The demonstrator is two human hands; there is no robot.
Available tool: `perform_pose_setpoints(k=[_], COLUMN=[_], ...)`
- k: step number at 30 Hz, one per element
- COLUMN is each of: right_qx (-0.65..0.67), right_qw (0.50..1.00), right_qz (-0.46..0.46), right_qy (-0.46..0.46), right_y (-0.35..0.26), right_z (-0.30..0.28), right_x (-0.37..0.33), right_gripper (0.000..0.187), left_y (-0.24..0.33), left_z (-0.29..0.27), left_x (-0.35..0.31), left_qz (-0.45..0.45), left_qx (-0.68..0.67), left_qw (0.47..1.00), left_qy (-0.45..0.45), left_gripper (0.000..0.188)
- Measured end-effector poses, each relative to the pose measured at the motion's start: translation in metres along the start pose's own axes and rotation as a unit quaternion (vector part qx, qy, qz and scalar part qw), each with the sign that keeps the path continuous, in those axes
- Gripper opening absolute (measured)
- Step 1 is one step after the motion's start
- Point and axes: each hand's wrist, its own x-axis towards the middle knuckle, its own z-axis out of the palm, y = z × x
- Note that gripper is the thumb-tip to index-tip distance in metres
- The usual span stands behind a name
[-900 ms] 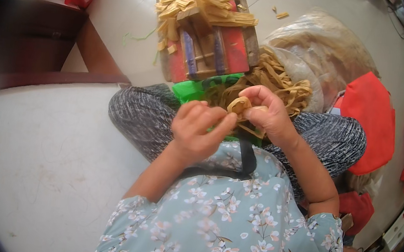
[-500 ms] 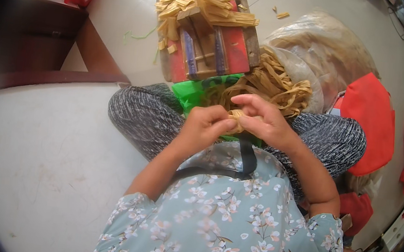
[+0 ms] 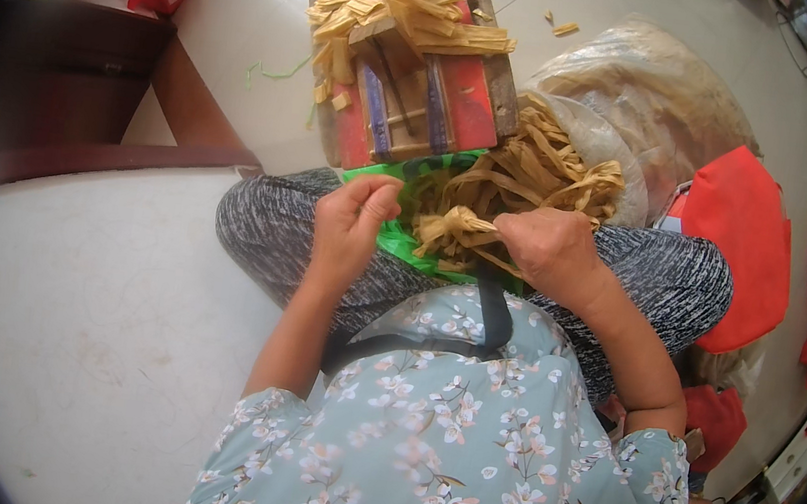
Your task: The person folds and rolls strips of tan paper by hand, securing them into decorative floral or bow-like shapes while sitting on the floor.
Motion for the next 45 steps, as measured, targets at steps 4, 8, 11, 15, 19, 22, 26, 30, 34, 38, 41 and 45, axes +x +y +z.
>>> perform_pose_setpoints(k=[4,8,11,15,19,22,26,30,34,38,41,45], right_qx=[-0.035,0.029,0.061,0.129,0.055,-0.012,-0.047,-0.032,-0.020,0.024,0.014,-0.063], right_qw=[0.996,0.995,0.989,0.984,0.997,0.992,0.975,0.989,0.992,0.986,0.981,0.978], right_qz=[-0.080,-0.099,-0.071,-0.045,-0.048,-0.057,-0.074,-0.076,0.046,0.034,-0.046,-0.144], right_qy=[0.024,-0.017,-0.116,-0.111,0.017,0.108,0.202,0.126,0.115,0.160,0.188,0.134], right_y=[-0.013,-0.013,-0.010,-0.009,0.005,0.021,0.034,0.051,0.080,0.074,0.050,0.020], right_z=[0.001,0.004,-0.010,-0.015,-0.011,-0.018,-0.022,-0.014,-0.008,-0.008,-0.004,0.003], right_x=[0.010,0.005,-0.005,-0.003,0.033,0.072,0.123,0.135,0.103,0.061,0.054,0.056], right_gripper=[0.011,0.010,0.015,0.009,0.003,0.007,0.009,0.017,0.015,0.017,0.022,0.023], left_y=[0.047,0.028,0.033,0.033,0.031,0.037,0.044,0.027,0.023,0.020,0.025,0.020], left_z=[0.020,0.022,0.009,-0.001,-0.013,-0.030,-0.041,-0.043,-0.045,-0.042,-0.037,-0.007], left_x=[0.002,-0.008,-0.017,-0.018,0.009,0.041,0.077,0.088,0.073,0.041,0.022,0.010], left_qz=[0.283,0.320,0.330,0.330,0.291,0.258,0.230,0.196,0.153,0.259,0.251,0.103], left_qx=[0.265,0.338,0.352,0.324,0.297,0.313,0.279,0.259,0.336,0.256,0.265,0.019], left_qw=[0.919,0.869,0.860,0.874,0.907,0.913,0.927,0.942,0.923,0.926,0.918,0.993], left_qy=[-0.069,-0.168,-0.164,-0.148,-0.063,0.036,0.102,0.089,0.112,0.103,0.156,0.048], left_gripper=[0.035,0.019,0.012,0.014,0.016,0.012,0.014,0.015,0.012,0.016,0.017,0.022])
